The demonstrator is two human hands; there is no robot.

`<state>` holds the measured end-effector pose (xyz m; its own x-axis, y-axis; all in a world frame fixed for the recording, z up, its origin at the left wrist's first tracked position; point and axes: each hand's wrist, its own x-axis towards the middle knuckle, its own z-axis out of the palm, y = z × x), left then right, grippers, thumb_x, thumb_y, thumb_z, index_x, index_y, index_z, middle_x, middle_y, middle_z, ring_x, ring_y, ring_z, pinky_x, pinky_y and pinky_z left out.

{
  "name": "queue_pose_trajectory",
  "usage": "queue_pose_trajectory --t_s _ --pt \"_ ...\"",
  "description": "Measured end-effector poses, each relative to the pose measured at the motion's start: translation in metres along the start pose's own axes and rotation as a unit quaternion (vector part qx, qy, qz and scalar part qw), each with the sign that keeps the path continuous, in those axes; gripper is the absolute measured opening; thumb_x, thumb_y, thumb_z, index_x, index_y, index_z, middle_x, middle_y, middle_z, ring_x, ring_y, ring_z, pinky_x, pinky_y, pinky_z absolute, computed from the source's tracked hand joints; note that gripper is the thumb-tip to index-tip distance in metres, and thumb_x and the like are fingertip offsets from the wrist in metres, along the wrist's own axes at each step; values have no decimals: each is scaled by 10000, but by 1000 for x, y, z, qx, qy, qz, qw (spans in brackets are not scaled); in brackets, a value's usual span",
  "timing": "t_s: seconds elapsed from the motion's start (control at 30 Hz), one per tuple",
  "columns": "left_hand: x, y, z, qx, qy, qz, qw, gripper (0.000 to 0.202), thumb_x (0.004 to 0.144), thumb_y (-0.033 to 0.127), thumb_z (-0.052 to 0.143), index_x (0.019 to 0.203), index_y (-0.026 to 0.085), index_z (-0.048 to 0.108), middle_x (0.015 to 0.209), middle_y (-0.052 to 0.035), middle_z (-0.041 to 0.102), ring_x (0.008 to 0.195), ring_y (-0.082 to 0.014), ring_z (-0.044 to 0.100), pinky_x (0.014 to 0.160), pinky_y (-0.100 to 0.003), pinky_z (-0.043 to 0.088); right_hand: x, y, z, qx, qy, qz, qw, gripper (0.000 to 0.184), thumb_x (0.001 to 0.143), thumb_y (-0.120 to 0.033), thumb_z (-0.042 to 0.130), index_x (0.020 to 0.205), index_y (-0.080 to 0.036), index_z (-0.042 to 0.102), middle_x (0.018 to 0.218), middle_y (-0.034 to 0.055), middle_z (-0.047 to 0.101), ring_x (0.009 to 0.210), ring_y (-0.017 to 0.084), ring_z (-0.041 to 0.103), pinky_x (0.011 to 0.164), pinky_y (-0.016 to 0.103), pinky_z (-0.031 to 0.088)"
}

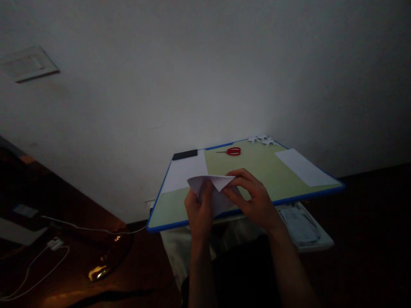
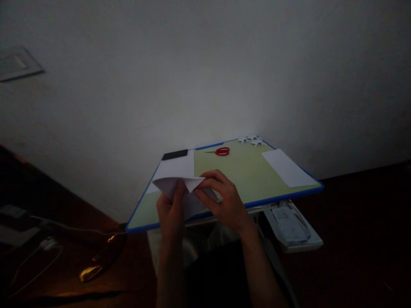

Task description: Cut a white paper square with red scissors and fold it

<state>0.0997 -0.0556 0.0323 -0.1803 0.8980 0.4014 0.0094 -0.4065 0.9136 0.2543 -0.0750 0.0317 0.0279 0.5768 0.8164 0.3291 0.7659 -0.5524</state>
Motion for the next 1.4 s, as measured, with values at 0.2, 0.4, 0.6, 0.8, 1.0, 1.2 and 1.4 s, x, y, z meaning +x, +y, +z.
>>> queue_pose_trajectory --t_s 0.2,0.4,0.6,0.8,1.0,1.2,1.4 --pt "-2 1 0 -22 -11 3 1000 281 846 427 811 922 156 803 883 -49 799 834 -221 718 747 -297 556 -1 0 3 26 0 1 1000 227 943 -129 739 1123 -262 774 1079 49 749 1021 207 728 908 357 601" --pt "-2 -7 -6 -44 -19 44 998 197 864 375 821 905 183 805 841 -11 766 794 -176 669 740 -263 526 -7 2 -2 51 -6 39 998 390 951 -125 692 1299 -297 724 1145 37 804 1056 211 751 953 386 604" --pt "-1 -2 -7 -27 -7 80 996 148 843 311 834 931 197 801 855 -9 777 792 -176 693 707 -249 538 -5 -2 -4 52 -26 0 998 410 944 -163 731 1327 -309 717 1170 54 782 1065 226 729 914 407 604" --pt "-6 8 -2 -9 -3 91 996 257 801 293 841 1040 209 801 928 -47 825 824 -220 778 697 -291 616 -2 -5 3 28 23 -5 999 328 966 -126 716 1222 -320 783 1024 30 792 936 199 739 826 361 621" --pt "-8 6 0 7 25 133 991 286 826 245 836 1112 237 827 1056 -49 854 935 -231 808 807 -330 663 -2 -6 4 25 32 -7 999 382 947 -103 747 1229 -355 803 959 15 776 872 181 733 756 315 616" --pt "-7 -3 -2 63 8 173 983 318 926 280 780 1243 262 804 1238 -69 820 1092 -259 788 980 -414 632 -3 -4 7 16 53 2 998 347 960 -120 742 1212 -345 817 949 25 788 859 180 740 734 307 615" --pt "-4 -7 -9 71 -60 180 979 352 1016 294 659 1356 279 747 1342 -78 775 1199 -266 753 1062 -442 597 -2 -3 5 10 62 14 998 313 964 -159 749 1202 -348 822 953 21 808 837 183 748 701 310 619"
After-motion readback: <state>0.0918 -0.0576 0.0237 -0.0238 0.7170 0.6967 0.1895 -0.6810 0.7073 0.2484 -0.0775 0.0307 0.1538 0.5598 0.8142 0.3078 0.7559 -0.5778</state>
